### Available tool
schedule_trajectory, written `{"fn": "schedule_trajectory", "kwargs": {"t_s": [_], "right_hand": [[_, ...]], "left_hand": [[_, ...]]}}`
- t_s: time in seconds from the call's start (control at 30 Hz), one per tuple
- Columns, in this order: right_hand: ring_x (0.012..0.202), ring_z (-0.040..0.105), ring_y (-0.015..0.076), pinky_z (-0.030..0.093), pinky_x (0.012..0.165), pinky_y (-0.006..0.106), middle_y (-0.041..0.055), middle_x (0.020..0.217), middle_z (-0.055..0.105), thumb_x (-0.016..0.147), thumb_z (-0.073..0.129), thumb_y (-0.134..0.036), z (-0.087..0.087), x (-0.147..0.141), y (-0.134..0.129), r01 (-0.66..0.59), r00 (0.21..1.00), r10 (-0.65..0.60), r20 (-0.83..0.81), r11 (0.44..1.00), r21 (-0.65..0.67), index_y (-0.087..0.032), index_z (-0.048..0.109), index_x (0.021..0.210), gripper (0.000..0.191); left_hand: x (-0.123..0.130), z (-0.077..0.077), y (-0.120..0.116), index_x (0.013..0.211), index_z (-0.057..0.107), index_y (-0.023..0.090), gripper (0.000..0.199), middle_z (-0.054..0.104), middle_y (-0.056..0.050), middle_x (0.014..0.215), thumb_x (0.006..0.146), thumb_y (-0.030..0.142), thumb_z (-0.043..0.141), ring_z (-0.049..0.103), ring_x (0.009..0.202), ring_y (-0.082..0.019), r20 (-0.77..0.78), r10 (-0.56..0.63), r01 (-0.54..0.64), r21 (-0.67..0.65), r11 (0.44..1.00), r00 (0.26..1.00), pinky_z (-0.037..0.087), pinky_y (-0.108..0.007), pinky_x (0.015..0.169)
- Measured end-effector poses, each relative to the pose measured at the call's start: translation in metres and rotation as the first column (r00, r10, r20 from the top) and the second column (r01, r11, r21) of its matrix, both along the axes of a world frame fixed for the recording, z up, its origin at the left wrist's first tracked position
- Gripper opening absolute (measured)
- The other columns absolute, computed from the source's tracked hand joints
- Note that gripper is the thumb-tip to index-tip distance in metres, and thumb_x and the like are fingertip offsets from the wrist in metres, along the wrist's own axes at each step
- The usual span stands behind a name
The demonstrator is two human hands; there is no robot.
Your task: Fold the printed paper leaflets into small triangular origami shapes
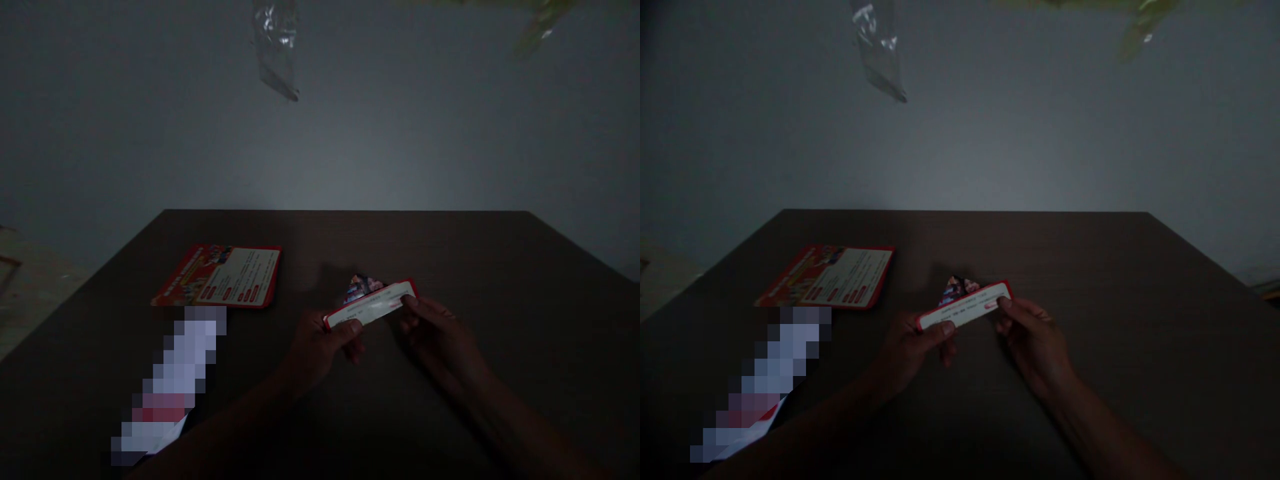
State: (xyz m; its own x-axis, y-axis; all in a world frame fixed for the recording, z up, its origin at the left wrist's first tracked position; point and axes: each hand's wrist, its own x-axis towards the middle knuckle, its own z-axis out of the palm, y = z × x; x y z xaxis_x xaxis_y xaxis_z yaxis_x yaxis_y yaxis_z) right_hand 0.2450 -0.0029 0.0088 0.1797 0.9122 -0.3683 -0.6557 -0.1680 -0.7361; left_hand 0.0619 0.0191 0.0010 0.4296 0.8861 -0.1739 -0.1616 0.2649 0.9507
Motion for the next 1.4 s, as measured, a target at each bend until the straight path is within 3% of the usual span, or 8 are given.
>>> {"fn": "schedule_trajectory", "kwargs": {"t_s": [0.2,0.37,0.47,0.53,0.67,0.87,1.2,1.4], "right_hand": [[0.047,0.048,0.0056,0.048,0.051,0.018,-0.0061,0.058,0.057,0.058,0.081,-0.022,-0.004,0.025,0.008,0.217,0.976,-0.217,0.019,0.976,0.006,-0.018,0.063,0.062,0.019],[0.053,0.054,0.0138,0.047,0.054,0.028,0.0008,0.059,0.061,0.068,0.069,-0.053,-0.013,0.001,0.0,-0.072,0.991,0.054,0.123,0.985,0.155,-0.019,0.066,0.067,0.034],[0.056,0.055,0.0145,0.045,0.058,0.029,0.0026,0.059,0.063,0.071,0.071,-0.045,-0.024,-0.013,-0.006,-0.255,0.929,0.184,0.32,0.947,0.194,-0.017,0.068,0.065,0.028],[0.06,0.057,0.0153,0.045,0.061,0.03,0.0029,0.061,0.065,0.073,0.071,-0.039,-0.03,-0.017,-0.008,-0.305,0.889,0.215,0.405,0.937,0.172,-0.017,0.068,0.062,0.025],[0.058,0.056,0.0143,0.043,0.058,0.029,0.0018,0.061,0.064,0.073,0.072,-0.035,-0.03,-0.016,-0.009,-0.278,0.89,0.202,0.409,0.951,0.133,-0.016,0.069,0.065,0.02],[0.049,0.05,0.0109,0.04,0.051,0.025,0.0001,0.051,0.059,0.065,0.078,-0.033,-0.017,-0.016,-0.007,-0.106,0.963,0.08,0.256,0.99,0.09,-0.015,0.067,0.057,0.023],[0.051,0.051,0.0112,0.041,0.053,0.025,0.0004,0.051,0.059,0.065,0.079,-0.034,-0.018,-0.012,-0.008,-0.1,0.973,0.073,0.22,0.988,0.115,-0.014,0.066,0.053,0.026],[0.064,0.057,0.0147,0.043,0.061,0.028,0.0035,0.062,0.064,0.074,0.072,-0.034,-0.025,-0.011,-0.009,-0.236,0.909,0.163,0.384,0.96,0.15,-0.016,0.068,0.058,0.025]], "left_hand": [[-0.006,-0.003,0.003,0.067,0.068,0.009,0.023,0.064,-0.004,0.053,0.072,0.031,0.067,0.054,0.041,-0.012,0.019,0.064,-0.065,0.017,0.998,0.998,0.045,-0.024,0.043],[-0.002,0.0,0.002,0.068,0.068,0.009,0.023,0.064,-0.004,0.053,0.073,0.031,0.067,0.055,0.043,-0.012,0.027,0.056,-0.056,0.021,0.998,0.998,0.046,-0.024,0.044],[0.0,0.001,0.0,0.065,0.068,0.01,0.023,0.064,-0.004,0.055,0.075,0.031,0.066,0.056,0.044,-0.011,0.041,0.004,-0.005,0.046,0.999,0.999,0.046,-0.023,0.045],[0.001,0.001,-0.001,0.065,0.068,0.01,0.023,0.065,-0.004,0.057,0.076,0.031,0.066,0.056,0.045,-0.011,0.047,-0.041,0.038,0.064,0.997,0.998,0.046,-0.022,0.045],[0.002,0.0,-0.002,0.073,0.07,0.01,0.023,0.066,-0.005,0.059,0.077,0.031,0.065,0.058,0.047,-0.012,0.054,-0.079,0.076,0.056,0.996,0.995,0.048,-0.022,0.048],[0.003,-0.005,-0.001,0.088,0.069,0.009,0.024,0.071,-0.008,0.067,0.077,0.031,0.066,0.065,0.054,-0.016,0.12,-0.055,0.058,-0.016,0.998,0.991,0.051,-0.026,0.054],[0.002,-0.009,0.001,0.104,0.067,0.009,0.034,0.072,-0.017,0.093,0.082,0.033,0.062,0.07,0.075,-0.022,0.351,-0.148,0.184,-0.071,0.98,0.925,0.05,-0.031,0.067],[-0.002,-0.008,0.002,0.096,0.069,0.011,0.024,0.073,-0.01,0.078,0.082,0.029,0.062,0.068,0.058,-0.017,0.198,-0.006,0.009,-0.013,1.0,0.98,0.05,-0.026,0.056]]}}
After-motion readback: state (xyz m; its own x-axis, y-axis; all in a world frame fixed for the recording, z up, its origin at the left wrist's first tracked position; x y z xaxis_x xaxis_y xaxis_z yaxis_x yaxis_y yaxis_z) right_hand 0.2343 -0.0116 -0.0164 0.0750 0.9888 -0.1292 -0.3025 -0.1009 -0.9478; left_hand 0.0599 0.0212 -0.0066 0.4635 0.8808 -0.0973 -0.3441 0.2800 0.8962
